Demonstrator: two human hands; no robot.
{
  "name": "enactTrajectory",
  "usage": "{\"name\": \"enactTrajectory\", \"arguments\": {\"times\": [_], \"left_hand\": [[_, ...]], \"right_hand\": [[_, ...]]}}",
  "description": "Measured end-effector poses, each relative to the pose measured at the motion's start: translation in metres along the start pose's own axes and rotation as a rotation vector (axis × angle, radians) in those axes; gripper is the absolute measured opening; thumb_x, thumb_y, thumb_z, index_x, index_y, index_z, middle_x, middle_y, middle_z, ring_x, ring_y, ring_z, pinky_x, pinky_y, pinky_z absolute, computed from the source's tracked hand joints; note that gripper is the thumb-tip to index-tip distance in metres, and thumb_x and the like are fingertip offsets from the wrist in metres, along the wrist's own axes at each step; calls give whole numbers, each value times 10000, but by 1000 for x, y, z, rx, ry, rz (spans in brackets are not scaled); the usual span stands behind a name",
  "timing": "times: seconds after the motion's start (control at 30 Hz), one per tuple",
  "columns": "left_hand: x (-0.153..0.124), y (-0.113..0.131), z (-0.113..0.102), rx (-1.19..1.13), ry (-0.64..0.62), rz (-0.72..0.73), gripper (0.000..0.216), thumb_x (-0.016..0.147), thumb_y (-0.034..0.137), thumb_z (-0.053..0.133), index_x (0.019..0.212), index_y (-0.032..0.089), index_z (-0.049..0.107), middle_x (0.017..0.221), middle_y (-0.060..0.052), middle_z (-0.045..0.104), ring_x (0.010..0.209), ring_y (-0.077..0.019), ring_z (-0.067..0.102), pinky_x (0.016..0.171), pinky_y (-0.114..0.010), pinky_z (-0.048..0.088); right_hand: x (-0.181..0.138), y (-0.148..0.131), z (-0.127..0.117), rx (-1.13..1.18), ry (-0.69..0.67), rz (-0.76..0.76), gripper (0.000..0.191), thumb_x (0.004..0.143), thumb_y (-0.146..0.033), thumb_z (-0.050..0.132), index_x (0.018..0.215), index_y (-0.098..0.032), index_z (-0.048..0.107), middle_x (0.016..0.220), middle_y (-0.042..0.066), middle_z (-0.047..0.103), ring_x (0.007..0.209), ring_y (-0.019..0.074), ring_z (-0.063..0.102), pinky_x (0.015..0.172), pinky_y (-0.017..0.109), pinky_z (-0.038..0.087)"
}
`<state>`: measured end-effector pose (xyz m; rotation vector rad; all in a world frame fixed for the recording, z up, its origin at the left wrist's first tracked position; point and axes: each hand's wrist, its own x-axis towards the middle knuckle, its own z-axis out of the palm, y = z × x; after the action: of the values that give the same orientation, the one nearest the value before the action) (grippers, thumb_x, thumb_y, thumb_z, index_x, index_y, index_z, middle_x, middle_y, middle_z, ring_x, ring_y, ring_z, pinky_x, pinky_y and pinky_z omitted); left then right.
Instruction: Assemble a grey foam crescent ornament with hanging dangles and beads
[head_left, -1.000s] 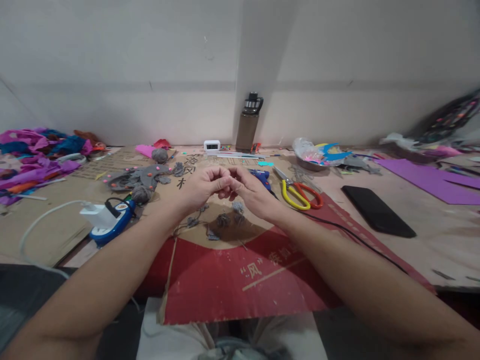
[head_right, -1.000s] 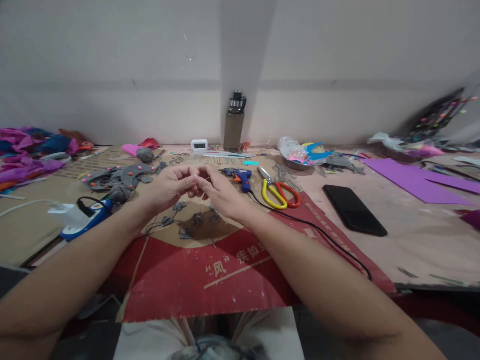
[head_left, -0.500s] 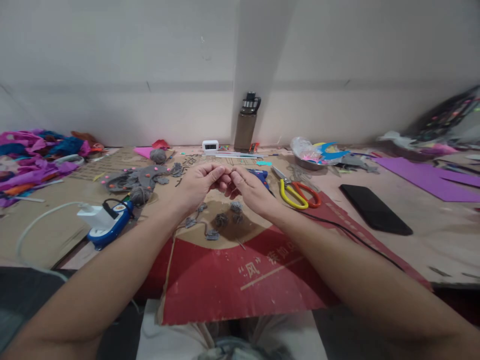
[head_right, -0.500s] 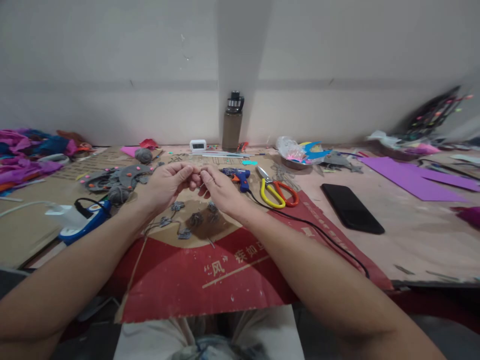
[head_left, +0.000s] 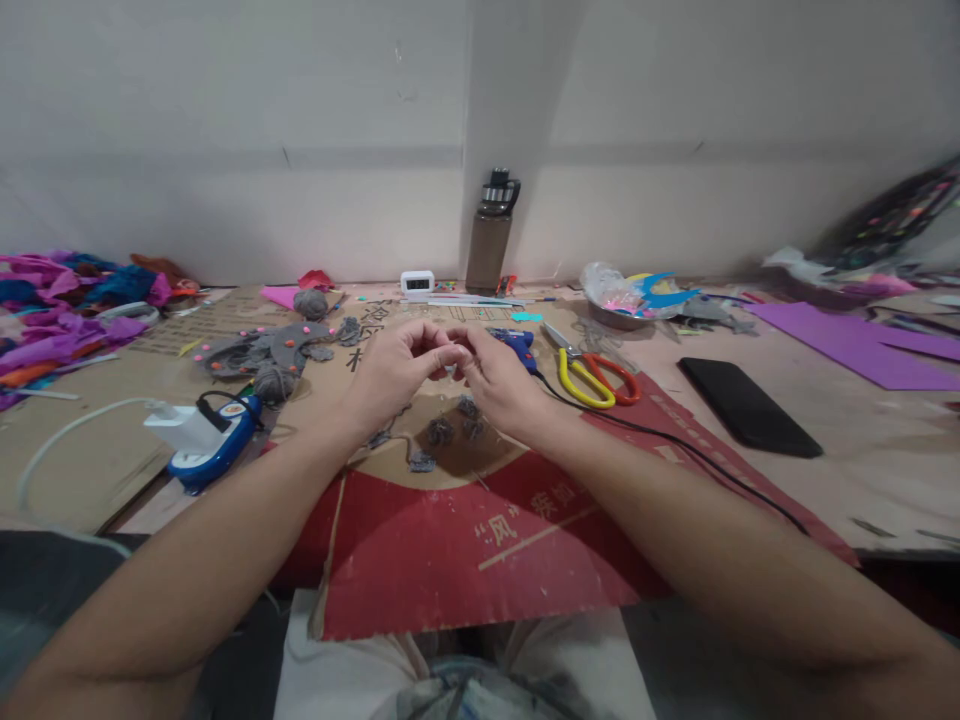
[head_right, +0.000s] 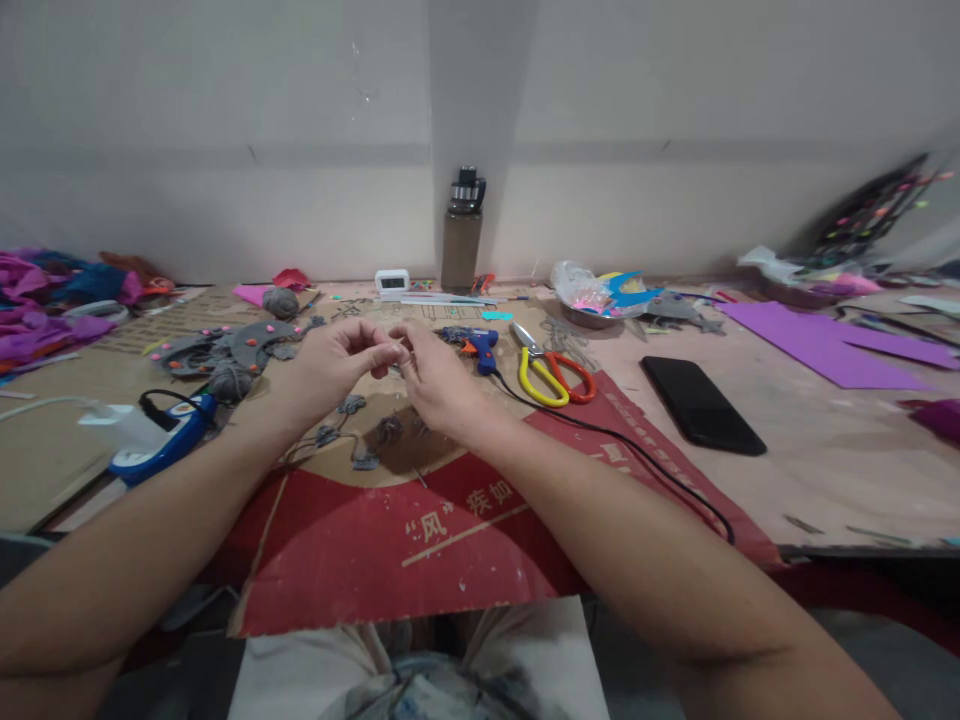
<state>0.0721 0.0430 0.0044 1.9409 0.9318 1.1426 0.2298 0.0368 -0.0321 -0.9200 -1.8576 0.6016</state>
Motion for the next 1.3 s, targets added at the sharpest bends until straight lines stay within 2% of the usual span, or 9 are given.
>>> {"name": "enactTrajectory", "arguments": {"times": [0.1, 0.23, 0.4, 0.57, 0.73, 0.87, 0.97, 1.07, 1.3], "left_hand": [[1, -6, 2, -88, -81, -9, 263, 787, 350, 670, 642, 160, 560, 555, 14, 548, 509, -81, 475, 505, -222, 373], [1, -8, 5, -461, -144, -1, 319, 793, 447, 652, 671, 176, 538, 560, 21, 509, 509, -97, 484, 519, -248, 414], [9, 7, -9, -728, 50, 3, 328, 773, 400, 695, 620, 177, 509, 580, 34, 475, 474, -60, 422, 483, -211, 398], [25, -5, -30, -743, 185, -10, 197, 812, 312, 669, 693, 164, 616, 630, 15, 549, 493, -51, 463, 489, -198, 406], [24, -13, -30, -639, 228, -41, 212, 822, 359, 647, 732, 167, 646, 624, 8, 576, 513, -64, 507, 513, -202, 429], [17, -12, -16, -447, 139, -15, 278, 775, 429, 677, 752, 153, 647, 666, -13, 611, 558, -82, 542, 547, -214, 446], [12, -14, -6, -289, -8, -12, 276, 728, 395, 722, 853, 156, 661, 754, -28, 650, 638, -103, 576, 583, -220, 458], [10, -19, -2, -159, -113, -13, 196, 731, 331, 712, 802, 153, 669, 685, -17, 635, 602, -100, 551, 568, -219, 438], [12, -24, -8, -155, -76, -25, 221, 778, 345, 666, 677, 148, 651, 576, -7, 598, 526, -87, 516, 532, -214, 407]], "right_hand": [[-1, -5, -1, 87, -18, 8, 280, 940, -453, 417, 1049, -208, 499, 942, 65, 602, 843, 166, 553, 760, 328, 452], [2, -13, -1, 433, -130, 86, 331, 938, -527, 362, 1017, -228, 480, 855, 31, 572, 763, 141, 561, 663, 288, 479], [10, -8, -8, 626, 6, 177, 337, 958, -496, 317, 1010, -225, 512, 891, 25, 547, 695, 105, 552, 612, 255, 478], [15, 6, -14, 449, 98, 295, 217, 936, -400, 437, 928, -204, 530, 831, 9, 538, 628, 81, 538, 540, 215, 433], [16, 11, -14, 395, 155, 344, 208, 932, -375, 426, 907, -194, 527, 803, 9, 541, 604, 75, 528, 525, 207, 425], [12, 10, -7, 297, 90, 285, 146, 917, -327, 441, 914, -201, 515, 802, 4, 544, 618, 89, 536, 540, 229, 428], [7, 7, -1, 172, 10, 185, 142, 919, -331, 447, 924, -207, 516, 837, 15, 571, 663, 110, 540, 591, 261, 444], [3, 4, 3, 130, -41, 108, 164, 923, -357, 454, 941, -205, 515, 882, 35, 606, 711, 124, 541, 636, 280, 454], [5, -3, 1, 367, -138, 213, 152, 913, -347, 468, 921, -199, 501, 864, 27, 621, 681, 107, 551, 580, 243, 455]]}}
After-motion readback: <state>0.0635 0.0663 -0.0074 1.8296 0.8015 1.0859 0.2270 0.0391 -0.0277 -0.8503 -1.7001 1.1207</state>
